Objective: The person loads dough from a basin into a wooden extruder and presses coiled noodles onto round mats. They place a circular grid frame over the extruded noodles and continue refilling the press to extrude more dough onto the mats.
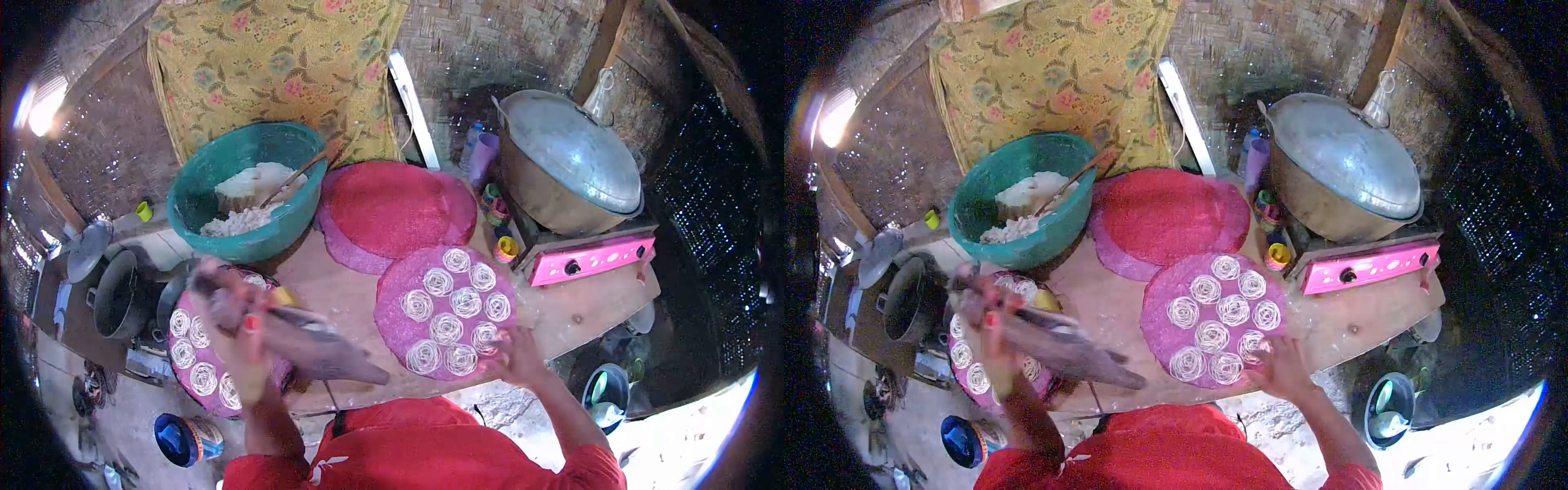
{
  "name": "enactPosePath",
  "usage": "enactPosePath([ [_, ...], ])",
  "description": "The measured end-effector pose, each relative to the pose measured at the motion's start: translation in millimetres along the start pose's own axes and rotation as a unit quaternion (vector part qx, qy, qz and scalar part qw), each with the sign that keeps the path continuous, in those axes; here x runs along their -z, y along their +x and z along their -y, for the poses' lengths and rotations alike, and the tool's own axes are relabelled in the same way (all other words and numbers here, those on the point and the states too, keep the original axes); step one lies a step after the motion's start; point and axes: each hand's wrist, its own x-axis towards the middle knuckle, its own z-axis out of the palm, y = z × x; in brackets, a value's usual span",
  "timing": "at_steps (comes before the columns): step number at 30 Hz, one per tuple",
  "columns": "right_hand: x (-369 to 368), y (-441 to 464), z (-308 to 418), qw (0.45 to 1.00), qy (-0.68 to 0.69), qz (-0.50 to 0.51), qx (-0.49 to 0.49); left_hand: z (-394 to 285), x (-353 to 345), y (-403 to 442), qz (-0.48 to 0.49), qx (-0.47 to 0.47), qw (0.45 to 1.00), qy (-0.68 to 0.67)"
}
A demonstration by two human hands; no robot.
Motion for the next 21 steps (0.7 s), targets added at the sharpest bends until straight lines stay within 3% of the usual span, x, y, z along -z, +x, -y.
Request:
enactPosePath([
  [1, 13.7, 5.4, 13.9, 1.000, -0.004, 0.001, -0.002, 16.7, -10.4, -3.9, 0.015, 0.010, 1.000, 0.007],
  [3, 32.1, 19.7, 54.0, 0.953, 0.297, 0.035, 0.037, 30.5, -52.2, -8.7, 0.032, 0.040, 0.998, -0.025],
  [4, 44.7, 24.9, 69.6, 0.955, 0.293, 0.037, 0.035, 27.5, -83.4, -9.8, 0.033, 0.061, 0.996, -0.063],
  [5, 57.6, 31.1, 83.9, 0.922, 0.379, 0.074, 0.023, 10.6, -111.8, -6.2, 0.037, 0.126, 0.975, -0.178],
  [6, 64.8, 35.6, 90.7, 0.881, 0.461, 0.111, 0.013, 9.9, -125.2, -1.5, 0.053, 0.124, 0.973, -0.186],
  [7, 61.9, 35.2, 78.1, 0.883, 0.455, 0.116, 0.017, 9.2, -131.7, 6.1, 0.068, 0.121, 0.972, -0.192],
  [8, 54.9, 33.4, 50.8, 0.843, 0.513, 0.160, 0.010, 5.7, -132.8, 19.1, 0.059, 0.116, 0.973, -0.192],
  [10, 53.5, 38.7, 20.0, 0.758, 0.610, 0.227, 0.051, -2.6, -131.3, 46.6, 0.188, 0.269, 0.823, -0.464],
  [11, 54.5, 42.5, 11.8, 0.710, 0.650, 0.253, 0.095, 1.5, -132.6, 54.8, 0.180, 0.265, 0.827, -0.463],
  [13, 51.1, 46.4, 7.2, 0.511, 0.786, 0.347, -0.007, 23.3, -138.4, 60.0, 0.171, 0.350, 0.740, -0.548],
  [14, 62.1, 52.3, 20.8, 0.543, 0.758, 0.344, -0.108, 60.8, -137.2, 57.5, 0.166, 0.347, 0.743, -0.548],
  [15, 61.8, 60.5, 19.7, 0.545, 0.755, 0.348, -0.107, 121.5, -135.5, 54.7, 0.271, 0.296, 0.618, -0.676],
  [17, 57.0, 78.5, 12.9, 0.659, 0.641, 0.357, -0.164, 202.7, -125.9, 41.3, 0.298, 0.265, 0.510, -0.762],
  [18, 52.4, 84.3, 9.8, 0.661, 0.636, 0.363, -0.165, 219.4, -116.8, 19.7, 0.227, 0.298, 0.549, -0.747],
  [19, 46.3, 89.8, 6.0, 0.651, 0.637, 0.377, -0.169, 217.1, -111.3, 4.2, 0.223, 0.292, 0.551, -0.749],
  [21, 30.0, 96.5, -1.3, 0.630, 0.638, 0.406, -0.178, 202.2, -102.1, -19.5, -0.058, 0.370, 0.657, -0.655],
])
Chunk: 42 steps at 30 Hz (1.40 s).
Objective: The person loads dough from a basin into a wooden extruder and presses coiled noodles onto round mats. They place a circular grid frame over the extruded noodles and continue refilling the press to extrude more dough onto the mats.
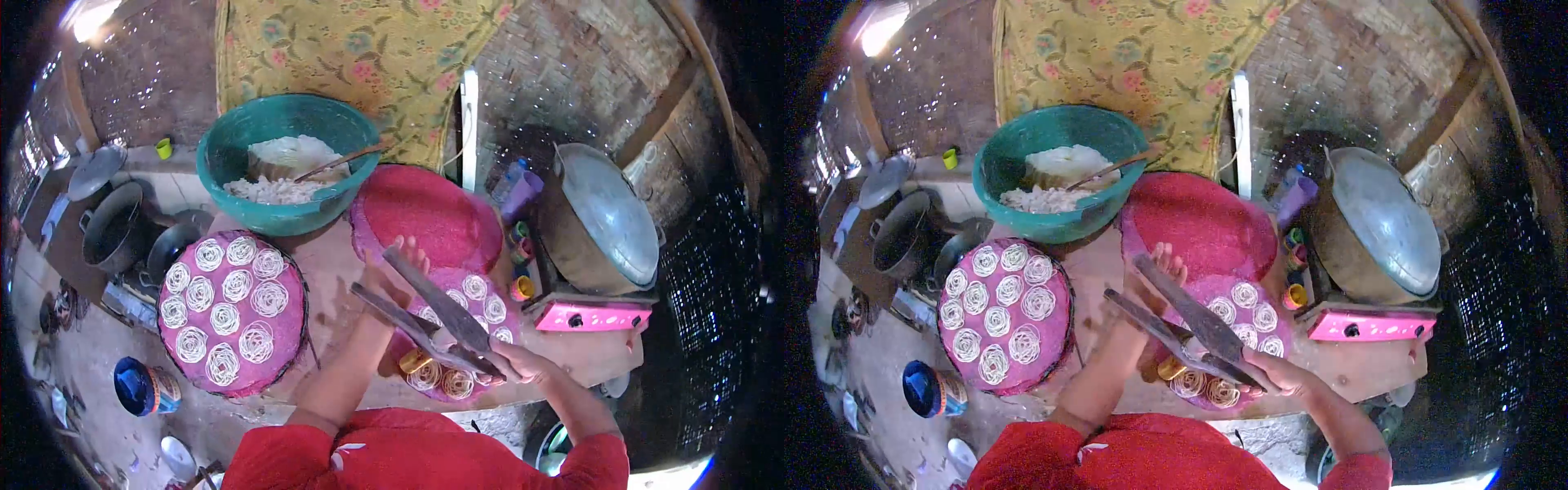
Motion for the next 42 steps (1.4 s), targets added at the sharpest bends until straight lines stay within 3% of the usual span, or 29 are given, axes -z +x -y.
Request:
enactPosePath([
  [2, -0.2, 6.4, -6.1, 1.000, -0.015, 0.002, 0.000, -1.1, -24.4, -15.4, 0.018, -0.019, 1.000, 0.002],
  [4, -19.9, 6.1, -3.7, 0.995, 0.085, -0.007, 0.059, -3.1, -72.9, -38.6, 0.013, -0.027, 0.992, 0.123],
  [6, -10.6, 17.1, -12.0, 0.992, 0.120, -0.016, 0.027, 0.8, -104.6, -45.4, 0.017, -0.069, 0.978, 0.197],
  [8, 13.2, 28.8, -22.4, 0.959, 0.177, 0.218, 0.027, -4.8, -109.2, -40.5, 0.020, -0.105, 0.957, 0.269],
  [10, 16.5, 28.9, -24.3, 0.947, 0.218, 0.236, 0.019, -15.8, -104.3, -28.5, 0.067, -0.017, 0.958, 0.278],
  [12, -1.8, 14.4, 3.0, 0.981, 0.099, 0.168, 0.020, -17.9, -102.6, -12.8, 0.021, -0.005, 0.954, 0.298],
  [14, -7.4, 10.7, 21.0, 0.990, 0.064, 0.124, 0.035, -26.7, -77.1, 8.1, 0.063, 0.077, 0.981, 0.168],
  [15, 0.0, 10.0, 25.1, 0.995, 0.051, 0.084, 0.005, -25.4, -70.4, 13.0, -0.009, 0.072, 0.987, 0.141],
  [17, 9.1, 15.0, 27.1, 0.998, -0.014, -0.046, -0.046, -25.8, -30.1, 24.9, -0.048, 0.050, 0.992, 0.110],
  [20, -10.1, 28.3, 31.4, 0.992, -0.080, -0.077, -0.068, -24.9, 26.8, 28.4, -0.095, 0.007, 0.993, 0.073],
  [24, -19.9, 37.3, 30.0, 0.991, -0.069, -0.089, -0.066, -29.9, 41.8, 22.0, -0.112, -0.036, 0.989, 0.092],
  [29, -41.8, 38.9, 42.1, 0.983, -0.144, -0.109, -0.028, -52.1, 18.0, 25.1, -0.087, -0.027, 0.992, 0.082],
  [32, -43.2, 30.7, 39.5, 0.988, -0.104, -0.106, -0.029, -46.1, -6.6, 9.1, -0.095, -0.022, 0.993, 0.062],
  [38, -42.7, 5.7, 59.0, 0.968, -0.181, -0.150, -0.092, -27.4, -19.4, 10.0, -0.131, -0.062, 0.985, 0.094],
  [40, -46.1, 13.2, 58.2, 0.954, -0.218, -0.199, -0.048, -30.7, -26.3, 16.0, -0.128, -0.064, 0.986, 0.085],
  [42, -43.6, 19.1, 50.5, 0.961, -0.202, -0.183, -0.036, -45.8, -21.1, 21.5, -0.083, -0.029, 0.993, 0.079],
])
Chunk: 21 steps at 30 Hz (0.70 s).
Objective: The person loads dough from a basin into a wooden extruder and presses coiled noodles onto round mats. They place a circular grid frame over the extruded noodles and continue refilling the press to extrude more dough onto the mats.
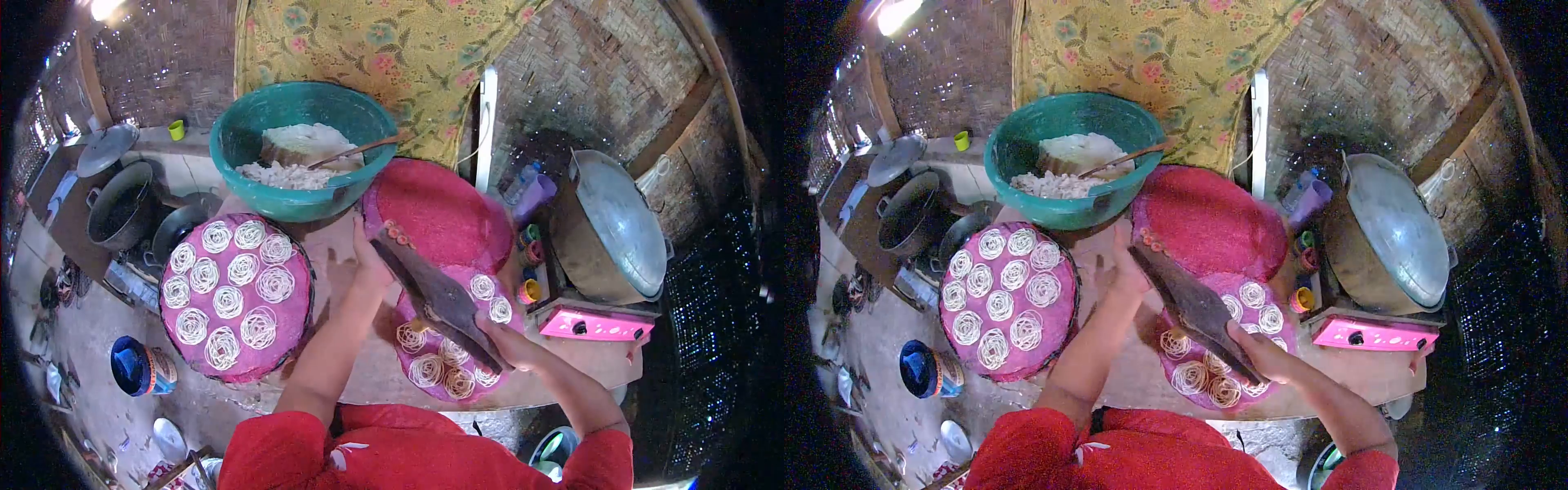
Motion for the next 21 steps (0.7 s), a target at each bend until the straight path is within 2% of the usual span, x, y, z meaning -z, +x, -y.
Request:
enactPosePath([
  [4, -7.9, -4.7, -6.6, 0.995, 0.073, 0.064, 0.019, 0.1, -5.1, -16.2, -0.072, -0.003, 0.996, 0.049],
  [7, -3.2, -15.4, -11.7, 0.998, 0.051, 0.031, -0.021, 16.5, -0.1, -15.3, -0.081, -0.014, 0.996, 0.033],
  [9, -1.4, -20.3, -10.5, 0.999, 0.045, 0.012, -0.018, 27.8, 2.6, -9.1, -0.082, 0.022, 0.996, -0.010],
  [12, 13.1, -13.1, -23.2, 0.999, 0.026, -0.041, -0.012, 37.7, 12.1, 6.0, -0.068, 0.016, 0.997, -0.013],
  [13, 18.5, -12.3, -26.0, 0.999, 0.049, -0.010, -0.014, 39.2, 17.0, 11.3, -0.063, 0.015, 0.998, -0.014],
  [15, 23.4, -15.5, -24.7, 0.989, 0.131, 0.068, 0.003, 37.5, 33.7, 19.4, 0.011, 0.034, 0.999, -0.038],
  [16, 23.8, -12.6, -26.5, 0.989, 0.133, 0.063, 0.003, 37.0, 42.6, 23.1, 0.013, 0.039, 0.998, -0.039],
  [19, 15.3, 36.8, -42.9, 0.892, 0.416, 0.177, 0.002, 35.3, 53.2, 19.9, 0.055, 0.000, 0.994, -0.092],
  [21, -3.7, 65.4, -44.0, 0.850, 0.477, 0.223, 0.021, 32.9, 61.4, 18.0, 0.061, 0.001, 0.991, -0.116],
])
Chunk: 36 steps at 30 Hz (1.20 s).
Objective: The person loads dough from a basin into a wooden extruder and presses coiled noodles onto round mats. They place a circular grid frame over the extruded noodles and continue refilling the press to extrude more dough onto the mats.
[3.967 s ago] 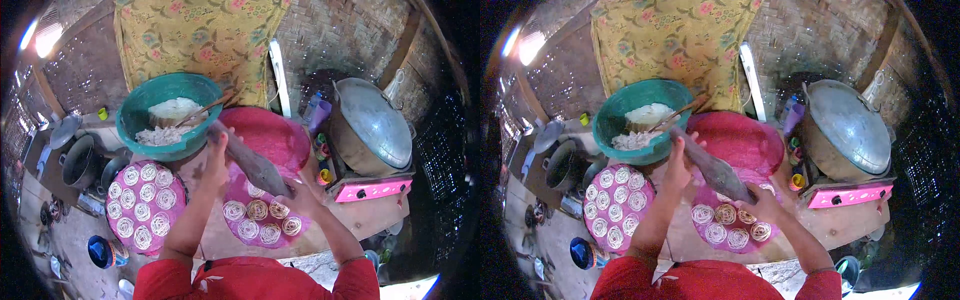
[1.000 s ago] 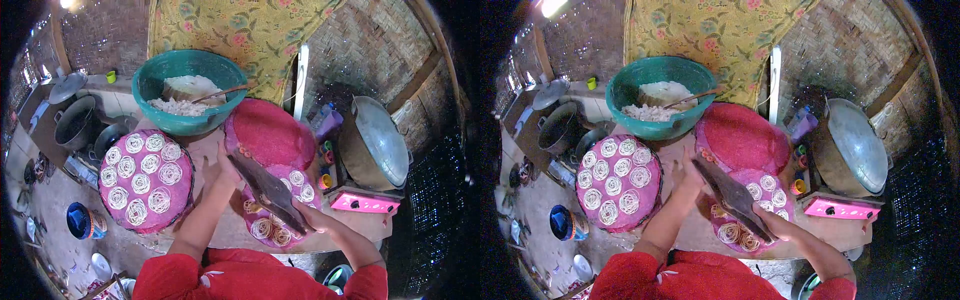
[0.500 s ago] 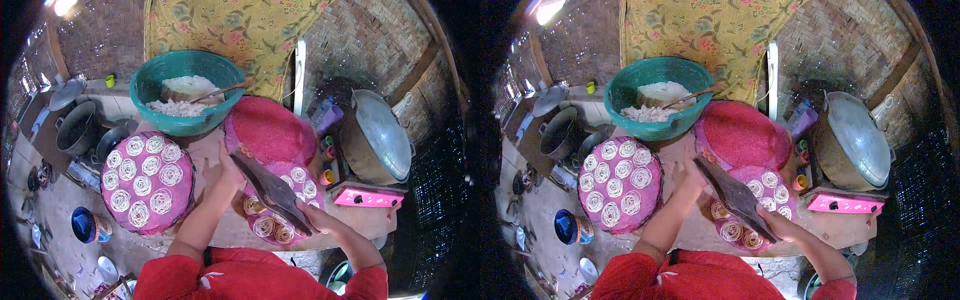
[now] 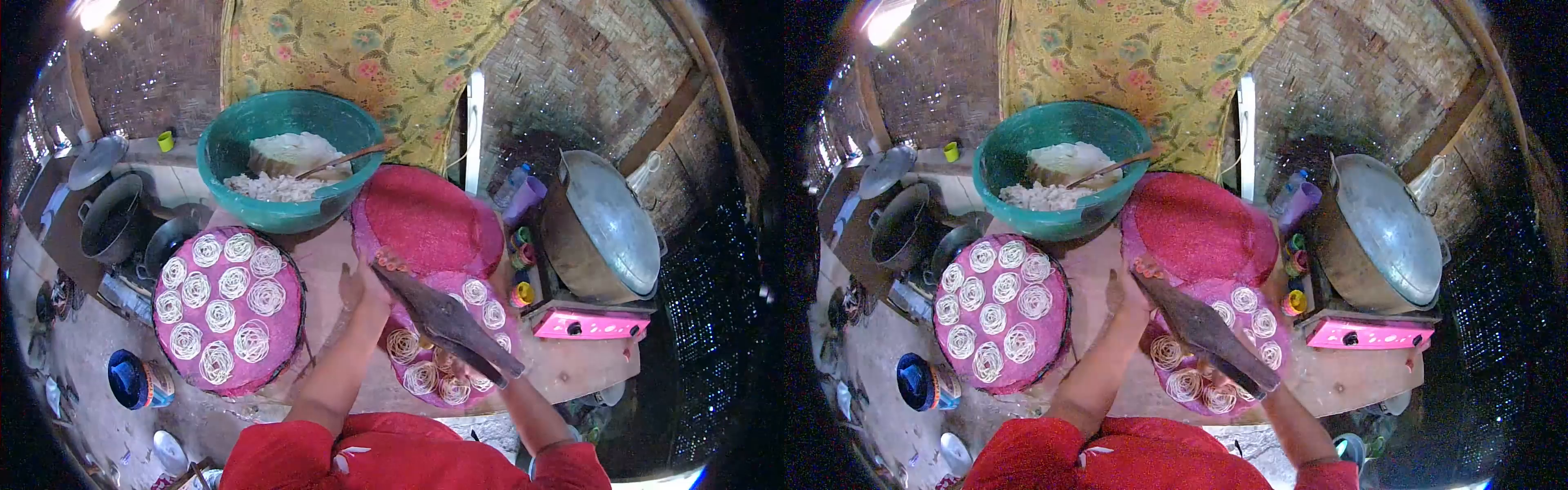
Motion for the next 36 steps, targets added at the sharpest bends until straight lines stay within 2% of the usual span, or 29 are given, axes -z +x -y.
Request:
enactPosePath([
  [5, -3.7, 27.2, -12.1, 0.998, 0.029, 0.053, -0.011, -19.4, 11.2, -3.1, 0.023, -0.043, 0.999, 0.003],
  [7, -6.4, 31.1, -14.1, 0.997, 0.032, 0.063, -0.014, -26.2, 11.4, -2.1, 0.109, -0.038, 0.993, -0.040],
  [11, -13.2, 36.0, -17.2, 0.996, 0.037, 0.077, -0.016, -41.5, -3.7, 0.4, 0.171, -0.078, 0.982, -0.009],
  [14, -14.7, 40.2, -20.0, 0.995, 0.049, 0.084, -0.020, -43.1, -24.7, -1.4, 0.117, -0.043, 0.988, -0.090],
  [16, -15.6, 43.7, -20.8, 0.995, 0.051, 0.086, -0.021, -37.9, -36.4, 1.5, 0.182, 0.032, 0.970, -0.159],
  [17, -15.9, 45.5, -20.3, 0.994, 0.052, 0.091, -0.020, -34.9, -46.0, 2.4, 0.180, 0.030, 0.970, -0.159],
  [19, -19.1, 47.1, -12.3, 0.995, 0.048, 0.088, -0.008, -30.4, -66.3, 3.6, 0.239, 0.057, 0.963, -0.113],
  [23, -32.7, 17.3, 25.7, 0.998, -0.005, 0.046, 0.039, -27.1, -106.3, 2.5, 0.259, 0.070, 0.963, -0.028],
  [25, -42.4, -14.3, 49.1, 0.996, -0.066, 0.012, 0.054, -22.9, -115.7, 10.2, 0.274, 0.047, 0.959, 0.060],
  [26, -46.6, -30.0, 58.4, 0.992, -0.119, -0.007, 0.053, -16.0, -128.0, 12.0, 0.275, 0.048, 0.958, 0.059],
  [28, -51.0, -49.2, 75.0, 0.970, -0.236, -0.044, 0.037, 0.0, -147.8, 17.3, 0.084, -0.003, 0.981, 0.175],
  [29, -51.4, -54.4, 84.7, 0.938, -0.342, -0.046, 0.030, 3.7, -143.3, 25.9, 0.086, -0.002, 0.981, 0.173],
  [31, -47.4, -49.7, 98.9, 0.927, -0.364, -0.085, -0.004, 7.0, -116.5, 52.2, 0.117, 0.024, 0.979, 0.164],
  [33, -41.0, -41.6, 111.8, 0.889, -0.428, -0.157, -0.049, 6.9, -80.5, 80.0, 0.107, 0.023, 0.983, 0.146],
  [35, -22.9, -26.9, 122.4, 0.883, -0.436, -0.161, -0.068, 9.8, -53.5, 94.5, 0.043, 0.015, 0.995, 0.090],
  [36, -14.4, -20.7, 123.8, 0.871, -0.446, -0.195, -0.068, 10.3, -48.8, 105.8, 0.048, 0.016, 0.995, 0.091],
])
